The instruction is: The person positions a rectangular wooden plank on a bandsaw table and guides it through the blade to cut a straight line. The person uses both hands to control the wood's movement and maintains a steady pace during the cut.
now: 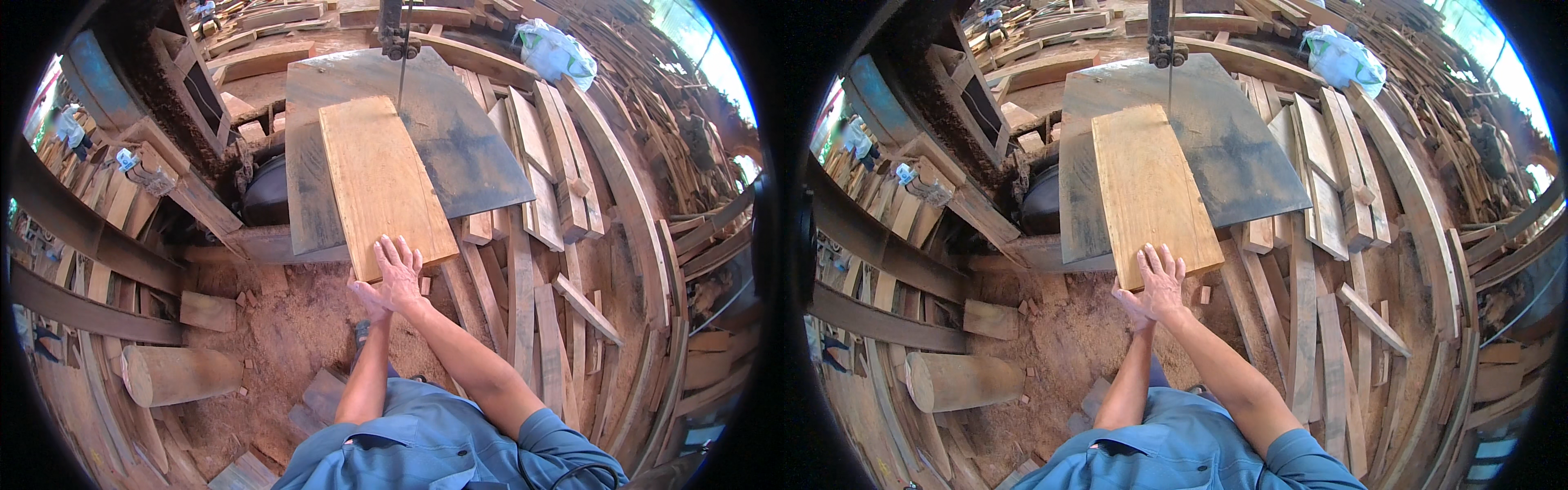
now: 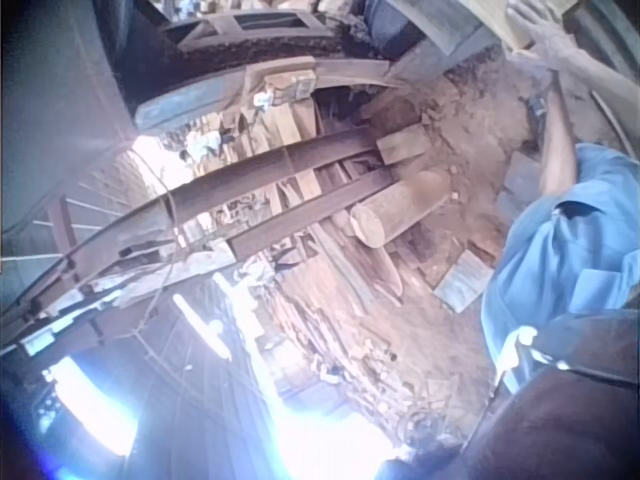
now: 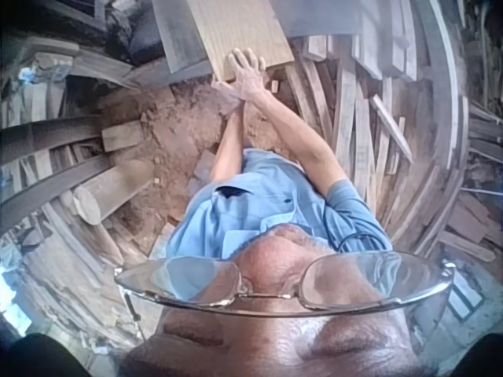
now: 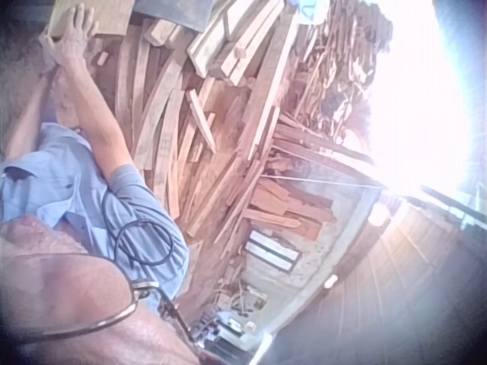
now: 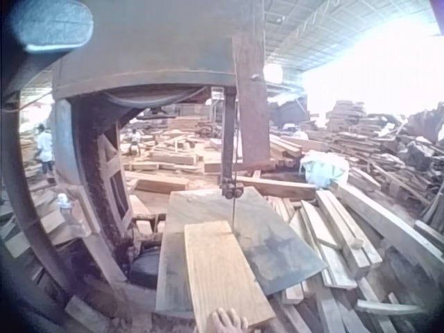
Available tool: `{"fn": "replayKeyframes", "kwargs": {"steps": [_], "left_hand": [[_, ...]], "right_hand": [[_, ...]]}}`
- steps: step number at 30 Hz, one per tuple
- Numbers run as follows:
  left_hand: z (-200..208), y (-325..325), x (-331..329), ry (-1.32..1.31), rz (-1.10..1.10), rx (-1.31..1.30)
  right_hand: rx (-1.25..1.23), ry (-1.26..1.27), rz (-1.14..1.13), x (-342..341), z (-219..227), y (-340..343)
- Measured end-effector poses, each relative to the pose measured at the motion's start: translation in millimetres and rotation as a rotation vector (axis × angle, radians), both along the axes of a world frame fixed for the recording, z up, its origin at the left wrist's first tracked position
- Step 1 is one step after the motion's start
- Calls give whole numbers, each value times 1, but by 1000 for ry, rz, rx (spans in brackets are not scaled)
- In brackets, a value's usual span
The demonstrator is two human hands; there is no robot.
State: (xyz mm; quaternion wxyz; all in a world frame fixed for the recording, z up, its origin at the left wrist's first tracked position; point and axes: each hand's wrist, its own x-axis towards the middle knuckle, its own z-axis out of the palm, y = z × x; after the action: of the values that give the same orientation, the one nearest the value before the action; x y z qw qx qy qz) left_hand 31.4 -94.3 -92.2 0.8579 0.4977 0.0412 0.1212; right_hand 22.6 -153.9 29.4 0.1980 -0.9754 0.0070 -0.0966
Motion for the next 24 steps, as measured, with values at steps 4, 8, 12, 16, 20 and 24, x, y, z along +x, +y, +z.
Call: {"fn": "replayKeyframes", "kwargs": {"steps": [4, 8, 12, 16, 20, 24], "left_hand": [[-2, 2, 2, -2, 34, 64], [5, 1, -1, 48, 44, 176], [8, 0, -1, 59, 43, 138], [-3, 1, 1, 11, 51, 133], [-20, 7, 7, -2, 43, 100], [9, 3, 3, 15, -90, -164]], "right_hand": [[-3, 3, 3, 1, 0, 1], [-8, 7, -1, 2, -3, -2], [-4, 18, 4, 1, -3, -2], [8, 21, -3, 2, 1, -2], [10, 25, 7, 2, 8, 3], [24, 28, -10, 1, 5, -3]]}}
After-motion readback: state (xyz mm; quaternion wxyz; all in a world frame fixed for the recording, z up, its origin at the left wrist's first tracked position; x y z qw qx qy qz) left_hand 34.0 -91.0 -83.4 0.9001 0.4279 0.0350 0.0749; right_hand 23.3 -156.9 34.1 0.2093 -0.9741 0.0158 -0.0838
